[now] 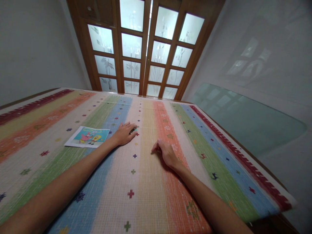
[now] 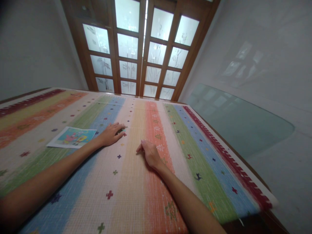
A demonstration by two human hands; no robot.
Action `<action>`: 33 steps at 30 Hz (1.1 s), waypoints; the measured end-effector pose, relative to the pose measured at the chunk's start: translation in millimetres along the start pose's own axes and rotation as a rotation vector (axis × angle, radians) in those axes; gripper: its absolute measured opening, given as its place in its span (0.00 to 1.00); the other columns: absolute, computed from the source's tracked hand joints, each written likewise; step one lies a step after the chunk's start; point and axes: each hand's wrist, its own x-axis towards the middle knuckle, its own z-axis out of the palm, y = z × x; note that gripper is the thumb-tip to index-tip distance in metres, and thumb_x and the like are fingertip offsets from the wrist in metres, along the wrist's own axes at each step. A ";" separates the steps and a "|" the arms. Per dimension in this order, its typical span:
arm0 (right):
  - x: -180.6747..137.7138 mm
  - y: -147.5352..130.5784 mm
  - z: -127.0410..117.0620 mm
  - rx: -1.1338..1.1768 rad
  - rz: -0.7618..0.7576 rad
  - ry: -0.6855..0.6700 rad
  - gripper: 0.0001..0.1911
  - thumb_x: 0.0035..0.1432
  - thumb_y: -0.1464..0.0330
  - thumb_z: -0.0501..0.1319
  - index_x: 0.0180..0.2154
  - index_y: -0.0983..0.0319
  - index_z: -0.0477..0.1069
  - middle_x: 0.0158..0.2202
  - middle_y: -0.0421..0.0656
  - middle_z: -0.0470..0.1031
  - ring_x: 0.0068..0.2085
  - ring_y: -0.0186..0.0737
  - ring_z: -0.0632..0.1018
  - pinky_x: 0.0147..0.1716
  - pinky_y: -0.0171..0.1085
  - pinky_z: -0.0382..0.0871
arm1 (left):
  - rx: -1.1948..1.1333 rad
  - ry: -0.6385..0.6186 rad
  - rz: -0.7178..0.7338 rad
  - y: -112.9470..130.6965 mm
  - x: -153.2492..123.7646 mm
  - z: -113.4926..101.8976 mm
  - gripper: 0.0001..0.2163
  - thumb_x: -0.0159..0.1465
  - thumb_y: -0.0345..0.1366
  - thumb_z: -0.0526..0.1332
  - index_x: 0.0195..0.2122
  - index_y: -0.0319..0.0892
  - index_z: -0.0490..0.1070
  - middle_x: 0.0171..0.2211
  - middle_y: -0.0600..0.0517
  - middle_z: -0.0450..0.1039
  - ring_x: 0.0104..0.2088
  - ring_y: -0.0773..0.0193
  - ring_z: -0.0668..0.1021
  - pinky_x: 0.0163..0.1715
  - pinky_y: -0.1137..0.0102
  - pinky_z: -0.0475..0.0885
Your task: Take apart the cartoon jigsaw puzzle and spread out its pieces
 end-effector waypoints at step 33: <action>-0.6 -6.1 0.6 0.006 0.009 0.011 0.40 0.68 0.40 0.45 0.22 0.61 0.76 0.22 0.44 0.74 0.25 0.38 0.72 0.31 0.39 0.66 | 0.100 -0.018 -0.267 13.9 -10.8 -1.6 0.32 0.73 0.53 0.49 0.74 0.42 0.51 0.74 0.41 0.45 0.72 0.34 0.52 0.66 0.35 0.50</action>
